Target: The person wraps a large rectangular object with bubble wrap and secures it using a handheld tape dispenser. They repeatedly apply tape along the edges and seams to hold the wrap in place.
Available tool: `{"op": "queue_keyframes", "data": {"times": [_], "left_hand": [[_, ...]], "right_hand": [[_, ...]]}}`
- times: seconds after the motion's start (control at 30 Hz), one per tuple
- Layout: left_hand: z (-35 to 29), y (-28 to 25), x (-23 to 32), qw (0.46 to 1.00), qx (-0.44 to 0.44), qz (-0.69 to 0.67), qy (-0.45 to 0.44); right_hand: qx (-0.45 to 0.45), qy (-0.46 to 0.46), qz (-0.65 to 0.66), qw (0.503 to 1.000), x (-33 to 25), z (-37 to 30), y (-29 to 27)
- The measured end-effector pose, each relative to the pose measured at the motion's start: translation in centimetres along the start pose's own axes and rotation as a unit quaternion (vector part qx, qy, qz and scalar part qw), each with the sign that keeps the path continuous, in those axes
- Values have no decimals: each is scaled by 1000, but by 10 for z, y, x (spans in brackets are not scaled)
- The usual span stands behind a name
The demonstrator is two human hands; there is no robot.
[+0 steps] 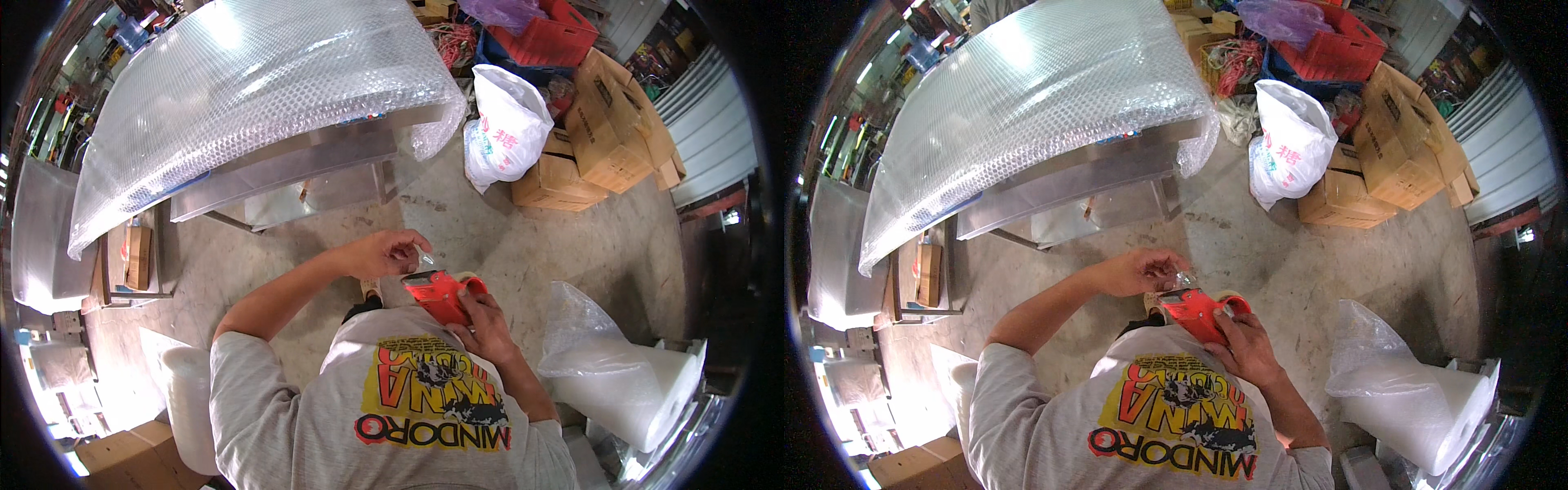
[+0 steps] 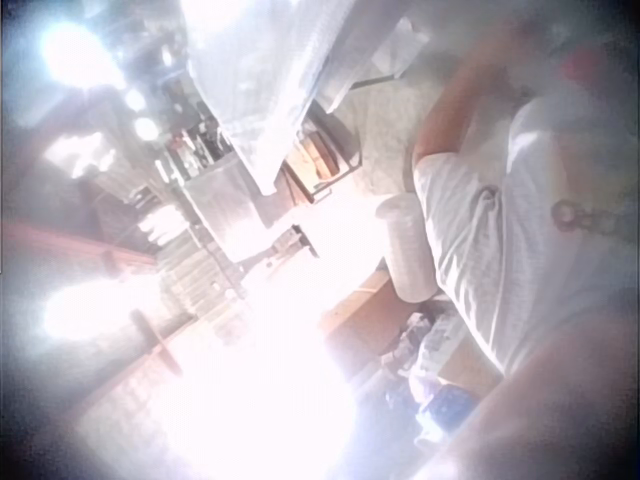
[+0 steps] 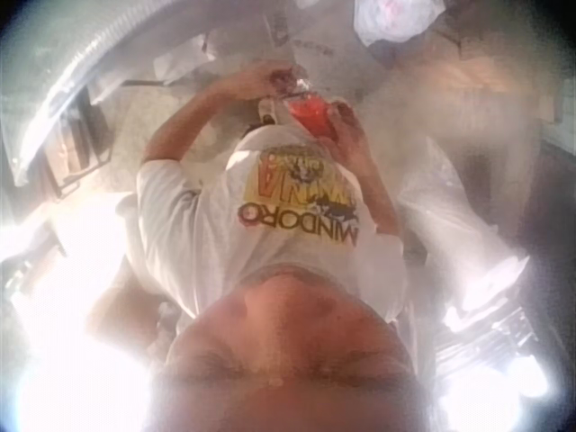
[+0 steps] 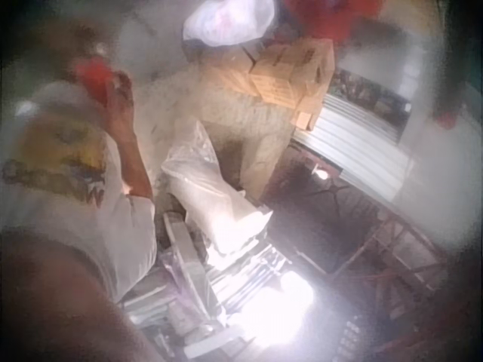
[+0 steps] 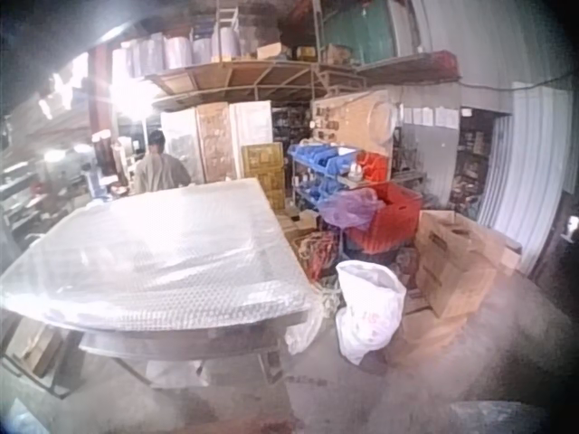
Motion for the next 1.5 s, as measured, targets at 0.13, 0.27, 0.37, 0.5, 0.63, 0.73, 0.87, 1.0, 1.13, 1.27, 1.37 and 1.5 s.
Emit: {"op": "queue_keyframes", "data": {"times": [0.13,0.27,0.37,0.5,0.63,0.73,0.87,1.0,1.13,1.27,1.37,1.5], "left_hand": [[-3,-7,8,997,43,59,-14],[-7,-10,7,983,58,156,-73],[-10,-13,-3,980,44,160,-109],[-5,-13,-13,995,21,-64,-72],[7,4,-10,990,-73,-117,-6],[16,17,-10,986,-117,-122,-1],[24,19,-9,990,-134,-51,7],[23,15,-11,992,-116,-49,-21],[19,9,-2,996,-82,-23,-19],[16,-2,19,998,-66,7,-6],[16,-25,39,998,-39,58,-4],[18,-66,85,987,2,150,50]], "right_hand": [[5,4,6,1000,-2,2,-3],[-4,8,-3,1000,-1,1,-2],[-15,16,5,1000,0,0,-1],[-21,19,-1,1000,-1,-2,-2],[-34,13,-11,999,-3,0,-5],[-48,20,-5,999,-2,0,-4],[-45,29,-14,998,-1,-1,-5],[-38,28,-16,999,1,-2,-7],[-37,18,-8,999,1,-2,-7],[-13,47,24,999,10,-1,-7],[41,109,100,988,25,7,-4],[107,159,322,927,40,34,16]]}}
Point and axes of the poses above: each hand's wrist, its own z-axis towards the middle knuckle, its own y-axis out of the palm, x = y × z, the point moved 10 cm from there along z, towards the middle knuckle, and after that the axes turned 11 degrees about z, right-handed, at the moved point
